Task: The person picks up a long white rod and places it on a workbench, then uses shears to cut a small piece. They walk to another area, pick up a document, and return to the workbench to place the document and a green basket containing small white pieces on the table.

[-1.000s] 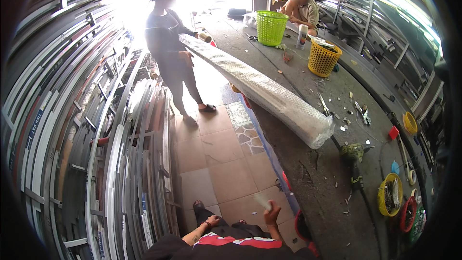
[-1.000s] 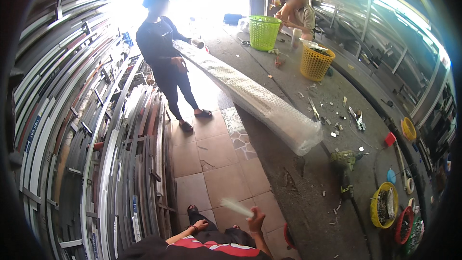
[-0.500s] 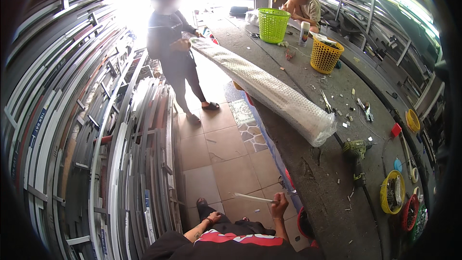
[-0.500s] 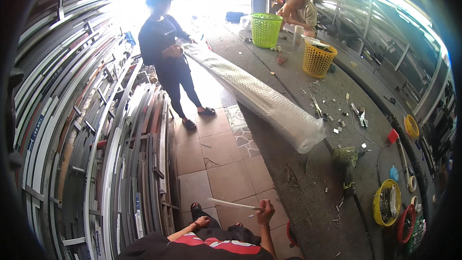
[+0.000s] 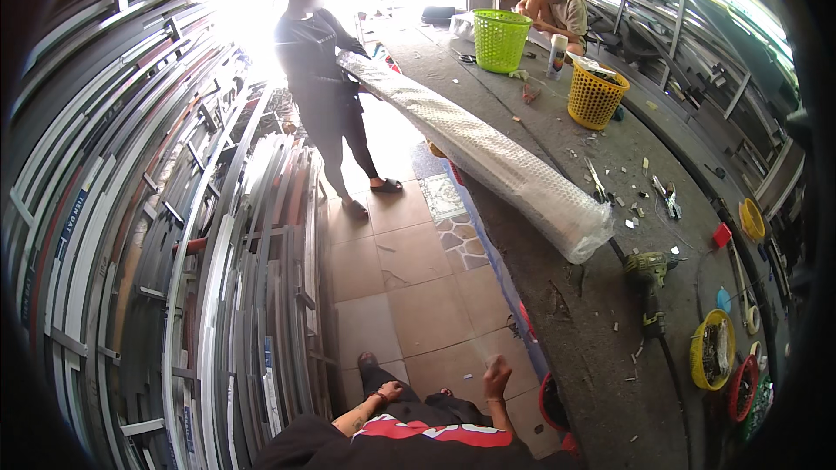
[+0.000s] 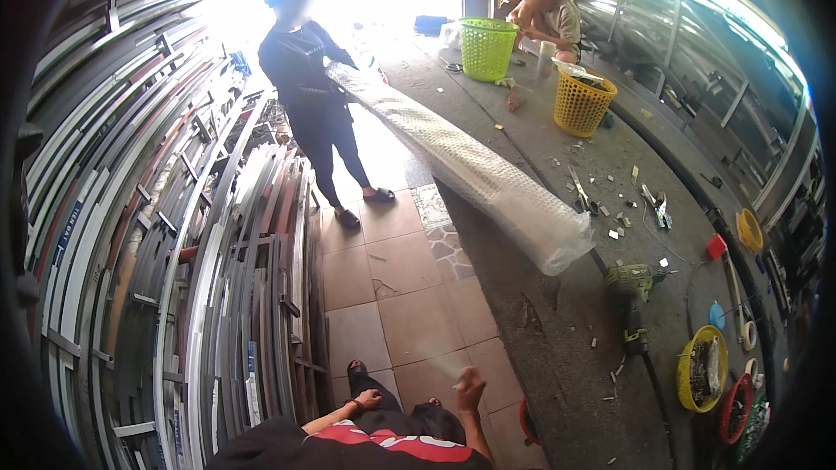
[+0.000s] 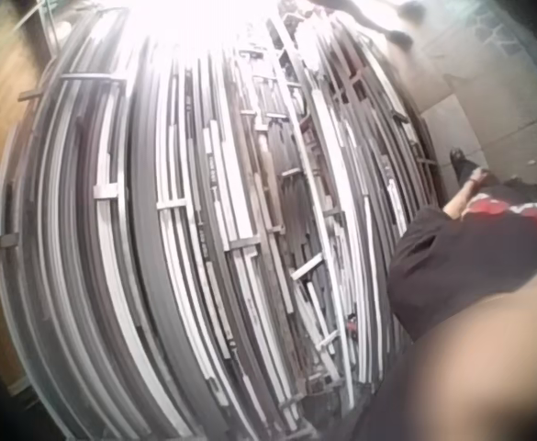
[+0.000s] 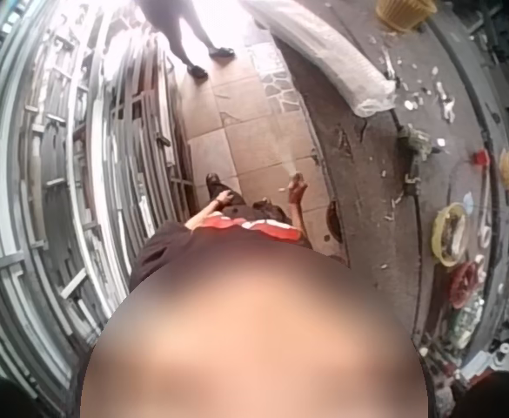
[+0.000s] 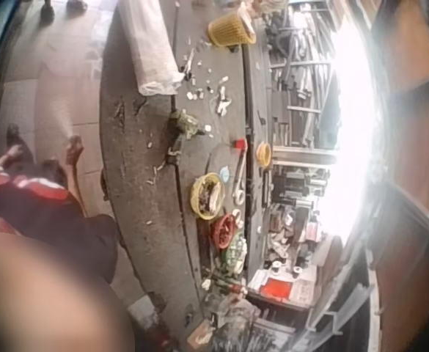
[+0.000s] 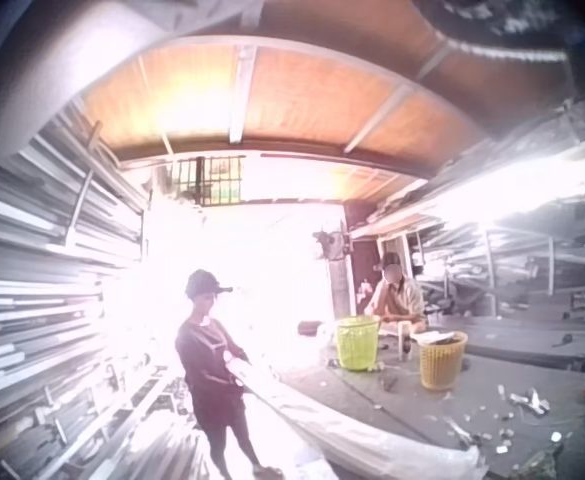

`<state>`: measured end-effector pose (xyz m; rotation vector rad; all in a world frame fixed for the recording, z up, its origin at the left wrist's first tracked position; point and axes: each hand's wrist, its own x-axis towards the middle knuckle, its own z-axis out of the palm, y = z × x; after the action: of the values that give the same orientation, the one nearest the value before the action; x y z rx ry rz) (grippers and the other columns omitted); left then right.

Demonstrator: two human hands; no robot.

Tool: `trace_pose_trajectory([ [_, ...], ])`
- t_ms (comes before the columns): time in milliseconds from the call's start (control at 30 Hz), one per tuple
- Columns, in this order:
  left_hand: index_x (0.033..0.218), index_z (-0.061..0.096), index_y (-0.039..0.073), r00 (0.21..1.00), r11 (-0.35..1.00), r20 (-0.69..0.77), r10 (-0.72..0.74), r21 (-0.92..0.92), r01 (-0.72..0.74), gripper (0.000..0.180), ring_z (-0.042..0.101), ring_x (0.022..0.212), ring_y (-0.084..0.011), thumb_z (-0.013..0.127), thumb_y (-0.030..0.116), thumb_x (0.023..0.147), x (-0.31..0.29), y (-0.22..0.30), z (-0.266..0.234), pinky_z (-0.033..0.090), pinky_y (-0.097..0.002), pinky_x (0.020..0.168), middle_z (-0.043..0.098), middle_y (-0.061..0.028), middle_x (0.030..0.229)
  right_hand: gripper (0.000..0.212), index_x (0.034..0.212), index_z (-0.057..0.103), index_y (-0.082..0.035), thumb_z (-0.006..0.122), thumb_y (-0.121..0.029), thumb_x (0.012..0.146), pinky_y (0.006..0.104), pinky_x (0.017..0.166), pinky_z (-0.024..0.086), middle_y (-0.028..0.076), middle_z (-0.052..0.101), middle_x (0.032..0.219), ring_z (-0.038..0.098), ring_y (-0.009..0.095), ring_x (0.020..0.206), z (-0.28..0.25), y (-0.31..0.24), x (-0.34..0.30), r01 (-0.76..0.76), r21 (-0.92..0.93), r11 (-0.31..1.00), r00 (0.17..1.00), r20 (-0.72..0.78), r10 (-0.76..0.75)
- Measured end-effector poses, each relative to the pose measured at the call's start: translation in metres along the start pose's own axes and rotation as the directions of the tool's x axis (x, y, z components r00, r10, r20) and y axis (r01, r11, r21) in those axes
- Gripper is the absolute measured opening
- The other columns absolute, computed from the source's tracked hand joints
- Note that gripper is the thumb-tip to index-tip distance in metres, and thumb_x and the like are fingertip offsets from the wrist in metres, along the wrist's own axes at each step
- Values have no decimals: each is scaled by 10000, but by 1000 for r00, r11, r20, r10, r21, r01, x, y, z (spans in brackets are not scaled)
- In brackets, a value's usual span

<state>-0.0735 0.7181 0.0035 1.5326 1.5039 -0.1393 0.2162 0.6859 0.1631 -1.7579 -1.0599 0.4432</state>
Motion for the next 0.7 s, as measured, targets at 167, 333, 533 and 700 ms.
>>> trace_pose_trajectory([
  [167, 975, 625, 82, 1000, 999, 6, 16, -40, -16, 298, 606, 888, -272, 498, 269, 779, -6, 5, 1, 471, -358, 789, 638, -135, 917, 153, 727, 481, -5, 487, -122, 825, 421, 534, 427, 188, 531, 636, 596, 310, 606, -7, 9, -4, 145, -195, 970, 972, 213, -102],
  [333, 1008, 607, 92, 983, 983, 31, 179, 31, -180, 306, 597, 902, -295, 494, 285, 799, -7, 16, -2, 466, -368, 794, 630, -148, 933, 219, 775, 514, 8, 522, -203, 835, 378, 519, 425, 160, 539, 654, 558, 294, 574, -14, 9, -14, -103, -14, 995, 988, -116, 101],
  [533, 1043, 586, 104, 931, 937, 152, 333, 58, -344, 311, 594, 907, -301, 476, 290, 819, -3, 39, -2, 466, -371, 790, 624, -151, 946, 256, 809, 544, 5, 461, -229, 872, 334, 582, 428, 119, 523, 669, 553, 293, 647, -5, 14, -20, 216, -100, 971, 976, 25, -214],
  [700, 1004, 606, 102, 969, 969, 35, 245, -31, -244, 293, 606, 877, -292, 488, 282, 805, -5, 38, -1, 476, -369, 768, 631, -143, 925, 267, 775, 535, -6, 456, -234, 891, 286, 519, 397, 17, 470, 599, 499, 154, 568, 0, 30, -13, -192, 197, 962, 966, -135, 220],
])
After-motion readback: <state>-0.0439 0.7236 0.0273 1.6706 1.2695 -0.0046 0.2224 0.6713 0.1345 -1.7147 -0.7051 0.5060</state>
